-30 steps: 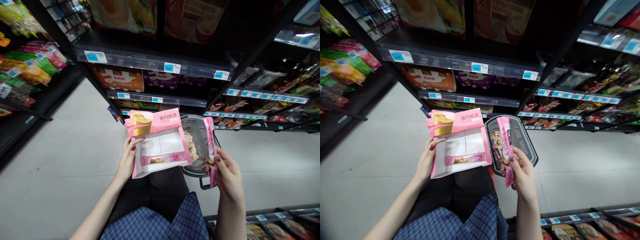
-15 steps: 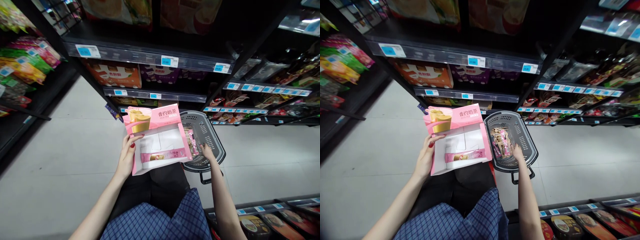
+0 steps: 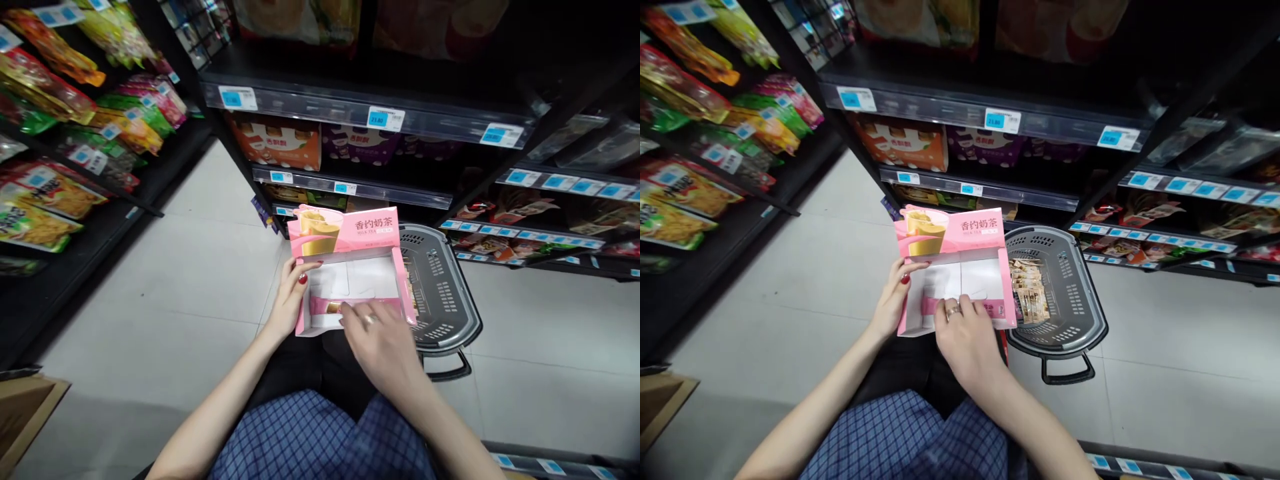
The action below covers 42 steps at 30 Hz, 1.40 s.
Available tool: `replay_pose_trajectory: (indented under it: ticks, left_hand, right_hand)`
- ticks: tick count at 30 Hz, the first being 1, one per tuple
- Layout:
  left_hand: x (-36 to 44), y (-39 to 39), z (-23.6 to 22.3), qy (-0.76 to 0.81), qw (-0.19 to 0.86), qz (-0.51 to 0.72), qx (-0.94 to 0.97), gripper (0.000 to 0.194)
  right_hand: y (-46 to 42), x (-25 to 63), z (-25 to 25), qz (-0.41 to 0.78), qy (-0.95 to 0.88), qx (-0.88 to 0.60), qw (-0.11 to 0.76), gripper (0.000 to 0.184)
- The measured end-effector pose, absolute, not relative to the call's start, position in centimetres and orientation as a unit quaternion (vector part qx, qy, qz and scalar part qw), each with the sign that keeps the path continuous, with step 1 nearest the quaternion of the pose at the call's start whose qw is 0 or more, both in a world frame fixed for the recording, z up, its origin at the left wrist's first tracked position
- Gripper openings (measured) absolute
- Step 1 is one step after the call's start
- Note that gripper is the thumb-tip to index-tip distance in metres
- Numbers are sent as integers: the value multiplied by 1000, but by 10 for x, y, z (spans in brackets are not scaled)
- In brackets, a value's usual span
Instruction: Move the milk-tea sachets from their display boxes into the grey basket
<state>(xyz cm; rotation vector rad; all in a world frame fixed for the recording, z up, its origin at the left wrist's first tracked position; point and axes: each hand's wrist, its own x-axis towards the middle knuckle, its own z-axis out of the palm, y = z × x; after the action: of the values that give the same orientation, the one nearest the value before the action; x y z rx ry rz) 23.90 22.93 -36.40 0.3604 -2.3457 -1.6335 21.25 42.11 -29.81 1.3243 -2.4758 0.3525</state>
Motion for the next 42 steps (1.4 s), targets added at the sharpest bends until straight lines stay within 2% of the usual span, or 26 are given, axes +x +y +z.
replay_pose_trajectory:
  ticks: [3, 6, 8, 11, 14, 17, 19, 21, 24, 26, 29, 30, 33, 35, 38, 42]
  left_hand:
    - [239, 230, -364, -805, 127, -566, 122, 49]
    - [240, 229, -365, -801, 126, -574, 115, 49]
    - [240, 229, -365, -798, 123, -578, 114, 49]
    - [241, 229, -365, -797, 112, -582, 118, 49]
    - [241, 230, -365, -804, 102, -574, 113, 48]
    - [240, 230, -365, -814, 97, -562, 108, 48]
    - [240, 230, -365, -816, 96, -559, 107, 47]
    - [240, 230, -366, -816, 98, -560, 104, 46]
    - [239, 230, -366, -816, 104, -558, 107, 46]
    - [239, 230, -365, -816, 104, -558, 110, 46]
    - [239, 231, -363, -818, 101, -556, 111, 46]
    - [239, 231, -363, -818, 98, -555, 112, 45]
    - [240, 231, -363, -821, 92, -552, 116, 46]
    - [240, 230, -363, -822, 90, -551, 116, 46]
    - [239, 230, -364, -822, 91, -551, 112, 45]
    - [239, 230, -364, -822, 90, -552, 108, 44]
  right_hand:
    - [387, 212, -318, 19, -879, 474, 45, 30]
    - [376, 203, -334, -7, -873, 488, 2, 27]
    - [376, 199, -333, -5, -871, 491, 1, 20]
    - [383, 201, -323, 21, -880, 472, 55, 15]
    - [394, 206, -311, 98, -888, 420, 156, 13]
    - [413, 210, -298, 296, -853, 378, 205, 22]
    - [429, 210, -290, 460, -799, 359, 143, 27]
    - [446, 208, -283, 590, -731, 340, 45, 26]
    - [465, 206, -279, 697, -639, 322, -53, 38]
    - [471, 205, -281, 736, -595, 312, -81, 40]
    - [469, 208, -285, 756, -592, 264, -96, 14]
    - [467, 209, -286, 754, -604, 240, -90, 11]
    - [461, 212, -288, 744, -635, 188, -86, 37]
    - [458, 214, -290, 745, -637, 169, -103, 46]
    - [454, 217, -289, 754, -635, 110, -124, 44]
    - [452, 220, -289, 751, -651, 35, -104, 32]
